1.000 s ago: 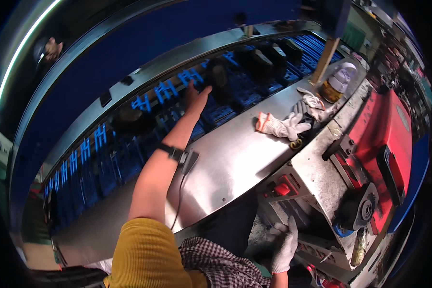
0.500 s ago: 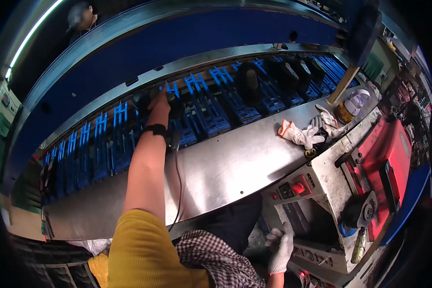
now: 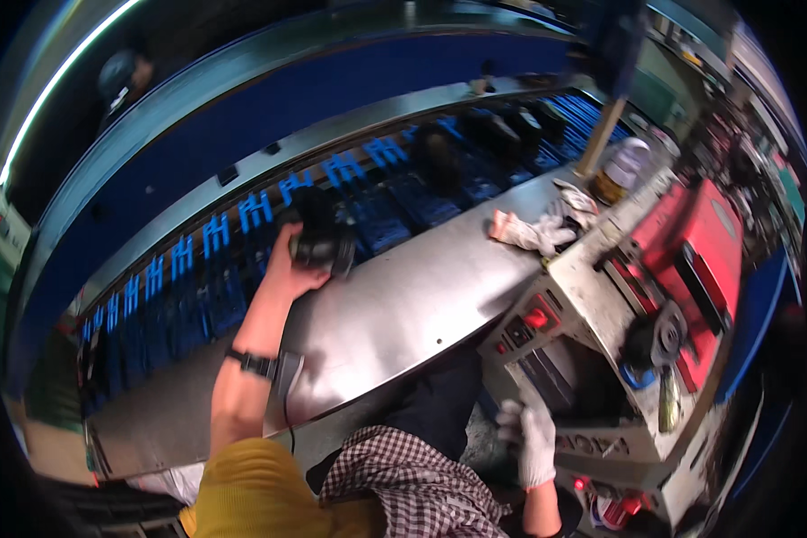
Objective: Operating a specialized pneumatic or mechanical press machine to bond, shape, or secure parts of leather shoes during mass production.
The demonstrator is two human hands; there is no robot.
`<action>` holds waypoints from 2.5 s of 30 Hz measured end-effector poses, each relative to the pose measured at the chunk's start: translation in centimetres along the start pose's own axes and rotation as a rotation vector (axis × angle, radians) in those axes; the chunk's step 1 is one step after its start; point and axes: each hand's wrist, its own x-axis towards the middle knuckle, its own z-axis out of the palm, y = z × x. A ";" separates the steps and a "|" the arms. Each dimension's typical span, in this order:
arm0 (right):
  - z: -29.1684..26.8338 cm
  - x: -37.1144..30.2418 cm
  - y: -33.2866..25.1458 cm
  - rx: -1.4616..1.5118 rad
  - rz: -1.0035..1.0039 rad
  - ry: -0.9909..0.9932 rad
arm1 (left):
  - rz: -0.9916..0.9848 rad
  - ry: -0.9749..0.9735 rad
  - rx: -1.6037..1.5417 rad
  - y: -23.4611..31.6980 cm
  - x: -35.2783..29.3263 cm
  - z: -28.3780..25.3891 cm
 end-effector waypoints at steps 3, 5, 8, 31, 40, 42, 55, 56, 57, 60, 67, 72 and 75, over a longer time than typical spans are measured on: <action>1.7 1.2 -2.9 0.093 -0.002 -0.282 | 0.027 -0.276 0.087 -6.0 -6.5 2.5; 3.9 1.7 -5.5 0.173 -0.065 -0.462 | 0.076 -0.463 0.176 -9.3 -8.3 2.3; 4.9 1.5 -6.8 0.220 -0.304 -0.547 | -0.068 -0.931 0.274 -14.5 -14.9 9.6; -39.4 -15.9 -25.6 -0.442 -0.282 0.845 | 0.973 -1.662 0.745 -34.0 -32.5 48.1; -46.7 -9.7 -23.1 -1.242 0.129 0.883 | 1.107 -1.688 0.720 -38.5 -32.8 54.5; -45.2 -10.0 -24.3 -1.269 0.182 0.824 | 1.245 -1.601 0.688 -38.7 -33.0 56.2; -43.3 -17.3 -22.6 -1.307 -0.053 0.787 | 2.433 -1.478 0.259 -44.6 -48.2 87.5; -41.7 -19.3 -22.3 -1.322 -0.126 0.785 | 2.429 -1.476 0.261 -44.2 -50.7 88.9; -39.3 -20.4 -22.3 -1.342 -0.253 0.769 | 2.492 -1.390 0.308 -40.8 -54.7 91.4; -38.0 -25.2 -20.1 -1.338 -0.259 0.801 | 2.449 -1.433 0.384 -45.2 -61.9 91.7; -33.8 -28.5 -13.3 -0.979 -0.514 0.970 | 2.288 -1.521 0.648 -42.4 -56.1 83.6; -29.3 -25.9 -8.6 -0.783 -0.783 1.315 | 2.074 -1.633 0.940 -45.2 -51.6 77.5; -27.0 -23.8 -5.6 -0.751 -0.754 1.513 | 1.968 -1.651 1.058 -46.0 -51.3 74.4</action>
